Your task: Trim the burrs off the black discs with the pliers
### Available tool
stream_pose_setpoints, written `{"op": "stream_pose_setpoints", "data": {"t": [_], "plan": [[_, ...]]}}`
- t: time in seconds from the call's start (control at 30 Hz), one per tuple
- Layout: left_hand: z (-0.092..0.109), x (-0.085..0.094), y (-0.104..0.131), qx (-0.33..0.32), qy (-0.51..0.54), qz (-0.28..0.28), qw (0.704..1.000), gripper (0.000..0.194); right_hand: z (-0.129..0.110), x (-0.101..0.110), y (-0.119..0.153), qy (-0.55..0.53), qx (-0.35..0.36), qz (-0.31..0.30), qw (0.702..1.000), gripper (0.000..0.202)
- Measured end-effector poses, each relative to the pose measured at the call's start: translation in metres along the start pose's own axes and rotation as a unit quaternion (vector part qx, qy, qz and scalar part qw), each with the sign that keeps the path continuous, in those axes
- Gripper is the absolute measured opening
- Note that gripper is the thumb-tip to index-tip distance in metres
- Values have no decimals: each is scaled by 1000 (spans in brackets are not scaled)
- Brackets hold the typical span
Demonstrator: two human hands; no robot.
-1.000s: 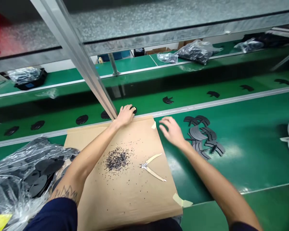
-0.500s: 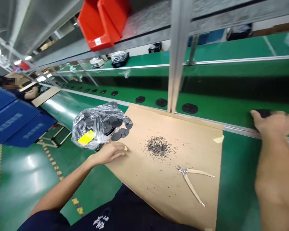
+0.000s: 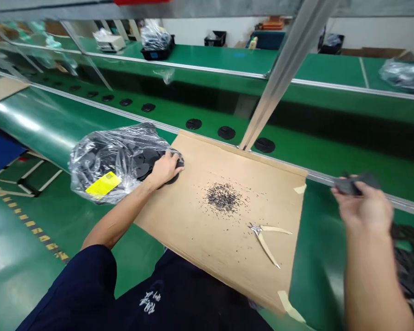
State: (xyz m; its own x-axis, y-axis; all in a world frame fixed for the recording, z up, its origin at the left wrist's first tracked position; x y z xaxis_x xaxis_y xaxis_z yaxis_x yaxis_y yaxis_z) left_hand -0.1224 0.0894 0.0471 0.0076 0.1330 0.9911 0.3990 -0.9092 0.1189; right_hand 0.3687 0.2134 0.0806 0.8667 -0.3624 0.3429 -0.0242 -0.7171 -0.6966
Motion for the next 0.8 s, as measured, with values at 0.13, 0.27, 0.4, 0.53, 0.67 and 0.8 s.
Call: {"op": "stream_pose_setpoints", "data": {"t": [0.13,0.27,0.4,0.53,0.67,0.8], "plan": [[4,-2,6,-21,-65,0,998,36,-41,-7,82,-90,-156,-79,980,39],[-7,-4,7,-49,-56,52,996,26,-86,-31,143,-217,-338,-112,909,33],[-27,8,13,-69,110,148,980,16,-119,-51,159,-313,-404,-100,854,38],[-12,18,49,-110,383,163,902,20,-135,-66,164,-322,-377,-151,855,37],[59,13,89,-261,508,-7,821,29,-147,-83,165,-320,-343,-206,859,36],[105,14,99,-371,484,-63,790,23,-159,-90,165,-339,-345,-253,838,39]]}}
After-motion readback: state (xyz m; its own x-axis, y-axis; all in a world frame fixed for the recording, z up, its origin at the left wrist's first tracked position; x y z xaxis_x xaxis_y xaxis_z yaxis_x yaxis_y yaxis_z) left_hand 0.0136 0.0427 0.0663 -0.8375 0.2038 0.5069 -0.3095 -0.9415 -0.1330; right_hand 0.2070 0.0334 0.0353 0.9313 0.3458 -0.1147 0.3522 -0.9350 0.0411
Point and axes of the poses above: each hand's wrist, its own y-axis away from the middle knuckle, its own x-axis out of the back of the hand, z = x × y, the point moved 4 cm from there along -y, towards the middle knuckle, and after that the axes turned 13 degrees about x, right-handed, at the moved point
